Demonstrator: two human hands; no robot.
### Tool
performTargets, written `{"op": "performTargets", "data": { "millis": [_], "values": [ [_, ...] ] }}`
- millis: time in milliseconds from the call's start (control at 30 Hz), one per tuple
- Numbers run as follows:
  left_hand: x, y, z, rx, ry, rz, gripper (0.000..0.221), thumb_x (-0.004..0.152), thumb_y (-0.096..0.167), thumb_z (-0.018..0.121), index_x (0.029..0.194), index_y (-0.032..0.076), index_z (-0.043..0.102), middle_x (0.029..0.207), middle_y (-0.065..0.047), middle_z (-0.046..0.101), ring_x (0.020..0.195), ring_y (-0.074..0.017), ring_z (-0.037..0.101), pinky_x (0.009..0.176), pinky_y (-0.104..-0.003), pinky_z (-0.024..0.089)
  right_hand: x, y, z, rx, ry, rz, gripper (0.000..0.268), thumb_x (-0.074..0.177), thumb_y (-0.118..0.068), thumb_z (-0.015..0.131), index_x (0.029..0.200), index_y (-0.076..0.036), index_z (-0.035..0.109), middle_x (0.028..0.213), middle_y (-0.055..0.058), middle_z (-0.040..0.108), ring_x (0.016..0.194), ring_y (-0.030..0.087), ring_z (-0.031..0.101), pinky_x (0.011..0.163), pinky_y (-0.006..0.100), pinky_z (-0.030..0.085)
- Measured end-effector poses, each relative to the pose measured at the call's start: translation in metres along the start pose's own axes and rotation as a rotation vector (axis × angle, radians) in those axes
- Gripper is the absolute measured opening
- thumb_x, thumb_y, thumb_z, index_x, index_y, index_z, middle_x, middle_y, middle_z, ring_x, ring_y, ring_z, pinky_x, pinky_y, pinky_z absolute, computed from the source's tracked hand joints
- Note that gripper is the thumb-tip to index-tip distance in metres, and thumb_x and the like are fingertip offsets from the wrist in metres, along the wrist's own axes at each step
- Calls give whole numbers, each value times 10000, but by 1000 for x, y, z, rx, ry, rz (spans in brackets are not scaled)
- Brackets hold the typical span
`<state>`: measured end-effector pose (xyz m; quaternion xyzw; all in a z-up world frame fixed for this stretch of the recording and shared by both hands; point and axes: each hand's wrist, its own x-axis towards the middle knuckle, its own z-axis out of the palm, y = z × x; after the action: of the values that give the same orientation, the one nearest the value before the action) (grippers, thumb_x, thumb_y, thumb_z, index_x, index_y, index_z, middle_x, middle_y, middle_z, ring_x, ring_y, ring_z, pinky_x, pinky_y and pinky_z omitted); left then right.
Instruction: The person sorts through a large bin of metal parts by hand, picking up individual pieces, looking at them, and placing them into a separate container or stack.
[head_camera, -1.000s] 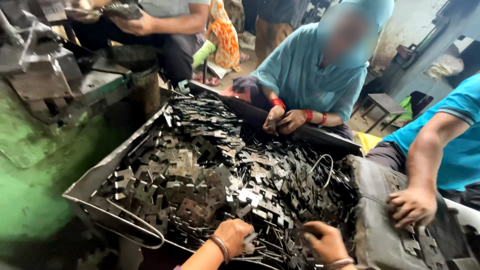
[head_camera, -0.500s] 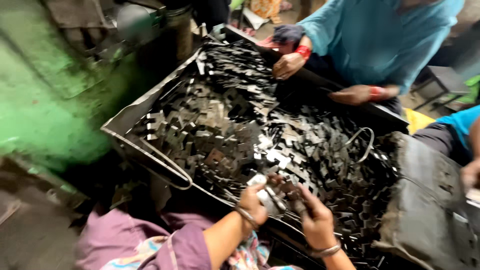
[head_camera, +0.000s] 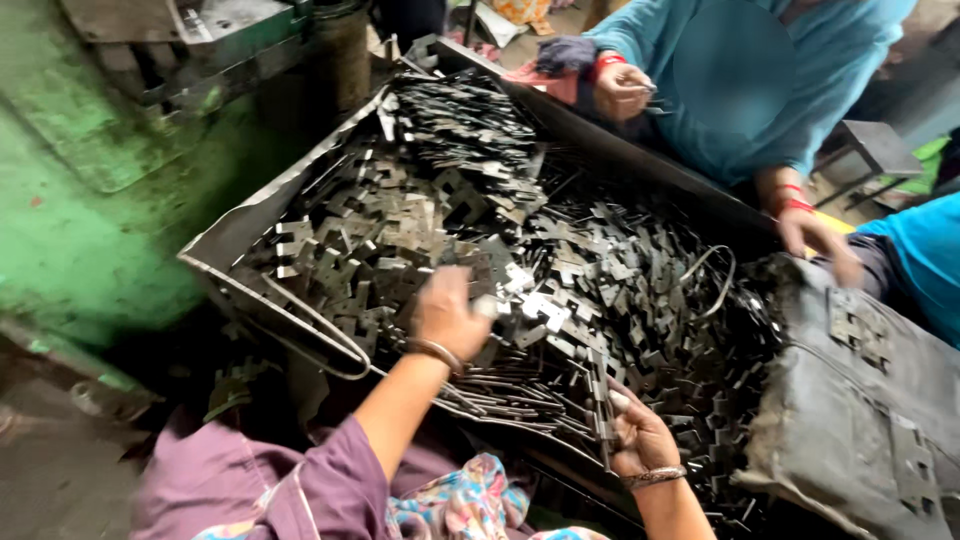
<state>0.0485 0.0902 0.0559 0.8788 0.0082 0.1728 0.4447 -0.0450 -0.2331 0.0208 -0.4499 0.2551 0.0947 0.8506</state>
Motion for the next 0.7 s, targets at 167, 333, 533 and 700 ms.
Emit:
{"op": "performTargets", "data": {
  "millis": [167, 333, 533, 700],
  "values": [
    [6, -41, -3, 553, 34, 195, 389, 726, 411, 799, 937, 86, 762, 1331, -90, 599, 1257, -324, 542, 1020, -525, 479, -25, -16, 25, -208, 56, -180, 547, 816, 37, 663, 1359, 43, 593, 1080, 101, 777, 869, 170, 764, 759, 322, 631],
    [-5, -15, 16, 469, -4, 367, 310, 745, 298, 775, 934, 53, 751, 1390, -93, 630, 1298, -313, 551, 1037, -443, 507, -41, -75, -18, -1007, 286, -988, 463, 861, 42, 715, 1319, -20, 711, 1006, 90, 776, 741, 136, 627, 678, 301, 546],
    [-40, 11, 36, -103, -138, 371, 239, 754, 298, 749, 866, 86, 751, 1203, -118, 690, 1153, -311, 619, 1012, -465, 499, -13, -179, -128, -1818, 824, -1525, 562, 789, 81, 559, 1312, -56, 710, 1117, 175, 748, 898, 299, 746, 774, 395, 607],
    [-39, -14, 28, -1551, -340, -671, 183, 811, 214, 713, 944, 93, 748, 1116, -118, 720, 1052, -314, 657, 931, -458, 533, -1, -204, -188, -2073, 1045, -989, 530, 836, -21, 576, 1340, -116, 706, 1152, 180, 740, 888, 361, 726, 759, 455, 595]
  ]
}}
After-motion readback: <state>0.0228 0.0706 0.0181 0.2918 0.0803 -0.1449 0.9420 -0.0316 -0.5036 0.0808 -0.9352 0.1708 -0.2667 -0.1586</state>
